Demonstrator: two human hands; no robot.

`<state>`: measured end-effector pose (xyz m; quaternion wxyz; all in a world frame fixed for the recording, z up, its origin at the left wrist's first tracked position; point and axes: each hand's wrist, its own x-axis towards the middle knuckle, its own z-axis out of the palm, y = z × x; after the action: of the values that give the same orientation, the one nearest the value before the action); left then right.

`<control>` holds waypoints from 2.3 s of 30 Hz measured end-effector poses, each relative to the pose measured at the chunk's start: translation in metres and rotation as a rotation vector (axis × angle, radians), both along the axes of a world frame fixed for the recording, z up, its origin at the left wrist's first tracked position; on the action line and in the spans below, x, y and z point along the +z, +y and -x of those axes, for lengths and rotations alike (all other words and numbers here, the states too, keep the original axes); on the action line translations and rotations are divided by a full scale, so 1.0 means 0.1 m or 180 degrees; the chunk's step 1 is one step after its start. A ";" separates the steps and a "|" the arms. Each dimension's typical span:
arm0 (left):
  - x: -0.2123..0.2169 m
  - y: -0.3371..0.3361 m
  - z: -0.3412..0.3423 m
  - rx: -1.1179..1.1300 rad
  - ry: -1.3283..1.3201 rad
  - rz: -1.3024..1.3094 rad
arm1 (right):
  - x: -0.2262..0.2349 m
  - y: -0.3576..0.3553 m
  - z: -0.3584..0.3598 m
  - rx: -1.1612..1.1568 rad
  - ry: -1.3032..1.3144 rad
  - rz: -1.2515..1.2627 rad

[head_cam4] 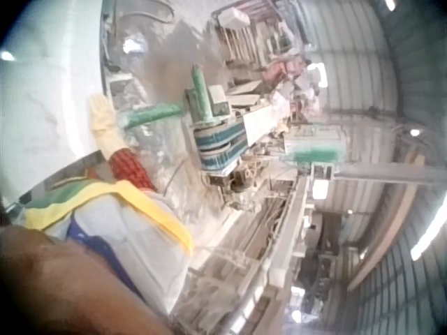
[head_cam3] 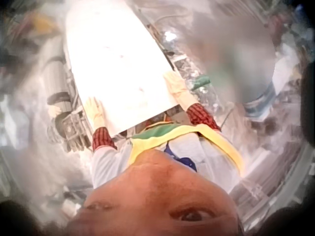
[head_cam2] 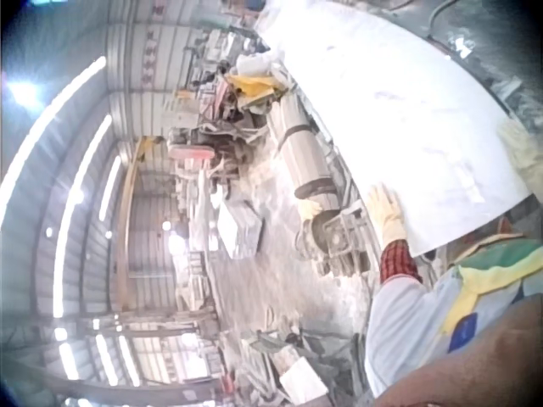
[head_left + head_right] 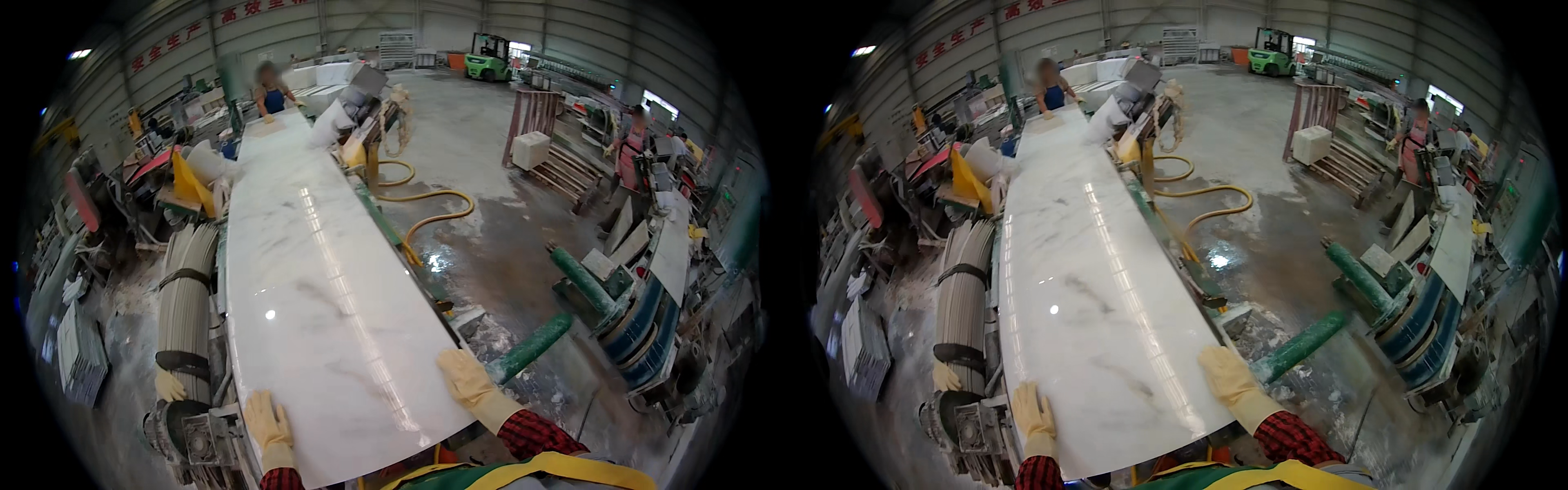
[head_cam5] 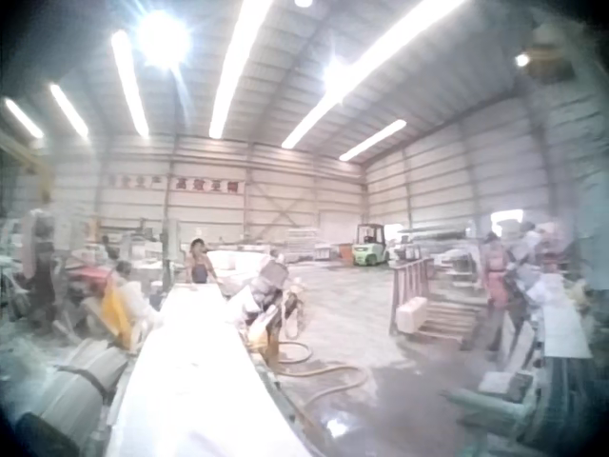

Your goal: The person repeatedly lifts and places large white stone slabs onto a conveyor system in a factory. The worker wears gloves and moves each slab from a stack to the machine, then retrieves the next one, repeating the cycle throughout the clip.

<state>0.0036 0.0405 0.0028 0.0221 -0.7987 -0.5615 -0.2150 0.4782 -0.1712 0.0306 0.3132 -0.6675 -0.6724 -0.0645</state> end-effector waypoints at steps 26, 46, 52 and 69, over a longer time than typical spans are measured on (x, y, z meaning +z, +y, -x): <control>0.00 -0.23 0.15 -0.0527 -0.0132 -0.0112 | -0.16 -1.47 1.40 -0.1087 0.0826 0.0037; 0.29 -1.39 0.49 -0.1542 -0.0111 0.0048 | -0.45 -0.65 2.86 -0.1008 0.7204 0.0347; 0.43 -1.84 0.67 -0.2053 0.0211 0.0595 | -0.41 -1.17 2.88 -0.1590 0.7139 0.0979; 0.18 0.68 -0.68 -0.1966 0.0939 0.2581 | -1.27 -1.38 2.67 -0.0895 0.7102 0.1517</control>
<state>0.0719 0.1082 0.0210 -0.2741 -0.8931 -0.3291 0.1375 0.2109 -0.3092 -0.0962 0.5902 -0.4645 0.0646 0.6571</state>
